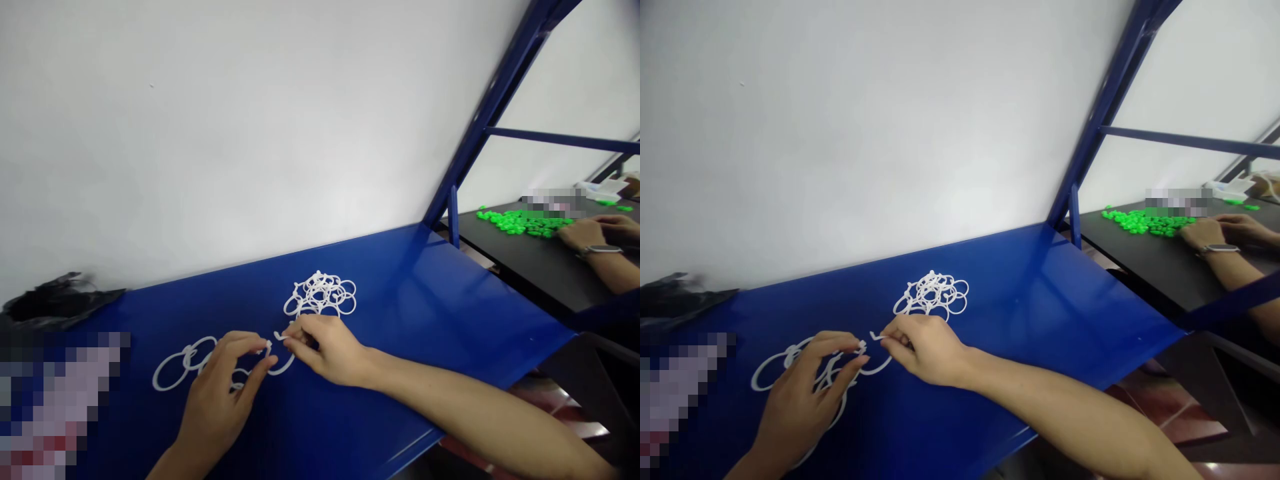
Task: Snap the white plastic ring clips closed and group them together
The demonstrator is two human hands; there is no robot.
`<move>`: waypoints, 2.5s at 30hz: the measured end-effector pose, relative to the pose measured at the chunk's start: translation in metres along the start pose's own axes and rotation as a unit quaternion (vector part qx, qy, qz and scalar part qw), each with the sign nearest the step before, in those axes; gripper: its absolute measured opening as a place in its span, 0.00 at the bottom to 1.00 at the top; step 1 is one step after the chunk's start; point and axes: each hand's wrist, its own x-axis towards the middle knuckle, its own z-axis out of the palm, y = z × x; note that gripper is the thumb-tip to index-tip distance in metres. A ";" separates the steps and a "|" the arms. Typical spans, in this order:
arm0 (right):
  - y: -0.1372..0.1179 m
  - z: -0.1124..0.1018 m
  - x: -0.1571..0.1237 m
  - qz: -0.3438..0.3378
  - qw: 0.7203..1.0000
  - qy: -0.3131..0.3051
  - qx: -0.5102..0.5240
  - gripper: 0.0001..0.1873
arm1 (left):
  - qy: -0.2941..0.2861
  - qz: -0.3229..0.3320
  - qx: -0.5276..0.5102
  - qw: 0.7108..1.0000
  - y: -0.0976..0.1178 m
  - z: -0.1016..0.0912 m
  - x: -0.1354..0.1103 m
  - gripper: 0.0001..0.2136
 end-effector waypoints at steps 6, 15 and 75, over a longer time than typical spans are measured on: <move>0.001 -0.004 0.002 -0.072 0.995 -0.044 -0.055 0.08 | -0.031 -0.049 -0.019 0.998 -0.002 -0.002 0.002 0.13; -0.001 -0.009 0.003 -0.142 0.980 -0.106 -0.097 0.13 | -0.037 0.011 -0.034 0.999 -0.002 -0.002 0.005 0.11; -0.004 -0.007 0.003 -0.054 0.990 -0.022 -0.132 0.02 | -0.068 0.004 -0.009 0.998 0.003 -0.009 0.007 0.10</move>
